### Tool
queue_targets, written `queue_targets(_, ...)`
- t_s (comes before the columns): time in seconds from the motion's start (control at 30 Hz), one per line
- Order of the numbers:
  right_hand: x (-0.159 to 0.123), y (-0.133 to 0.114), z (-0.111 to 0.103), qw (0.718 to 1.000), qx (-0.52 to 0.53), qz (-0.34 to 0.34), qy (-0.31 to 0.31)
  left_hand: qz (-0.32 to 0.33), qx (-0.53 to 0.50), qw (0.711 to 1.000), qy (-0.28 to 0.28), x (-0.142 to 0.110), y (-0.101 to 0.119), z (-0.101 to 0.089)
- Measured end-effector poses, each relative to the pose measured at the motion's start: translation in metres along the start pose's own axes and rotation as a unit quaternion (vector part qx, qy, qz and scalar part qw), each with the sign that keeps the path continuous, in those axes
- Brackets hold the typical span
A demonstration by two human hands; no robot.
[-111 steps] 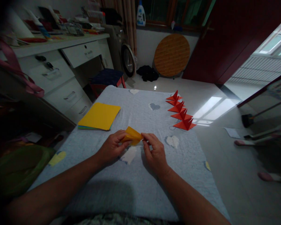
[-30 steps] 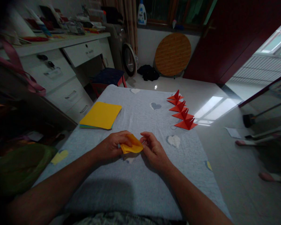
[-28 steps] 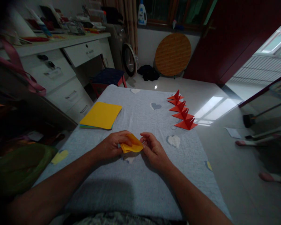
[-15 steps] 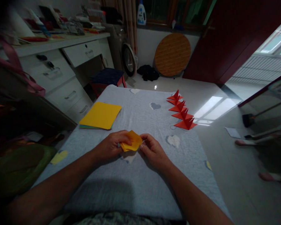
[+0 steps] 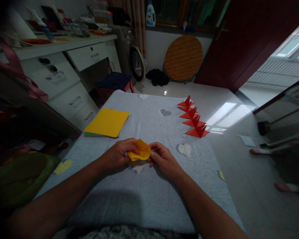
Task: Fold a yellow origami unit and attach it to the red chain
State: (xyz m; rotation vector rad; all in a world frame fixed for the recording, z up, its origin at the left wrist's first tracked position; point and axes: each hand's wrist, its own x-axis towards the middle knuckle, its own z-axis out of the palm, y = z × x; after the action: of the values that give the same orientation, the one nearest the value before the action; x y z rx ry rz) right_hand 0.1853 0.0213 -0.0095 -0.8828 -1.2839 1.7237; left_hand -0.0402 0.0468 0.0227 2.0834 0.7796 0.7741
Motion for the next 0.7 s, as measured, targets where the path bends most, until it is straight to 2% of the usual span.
queue_targets(0.3,0.0007,-0.0046,0.0044,1.0,-0.009,0.0,-0.003,0.01,0.02,1.0,0.011,-0.0003,0.0028,0.0025)
queue_targets(0.7,0.0007,-0.0038,0.005,0.999,-0.043,0.016,0.001,0.014,0.041,0.999,-0.019,-0.0028,0.0016,0.0047)
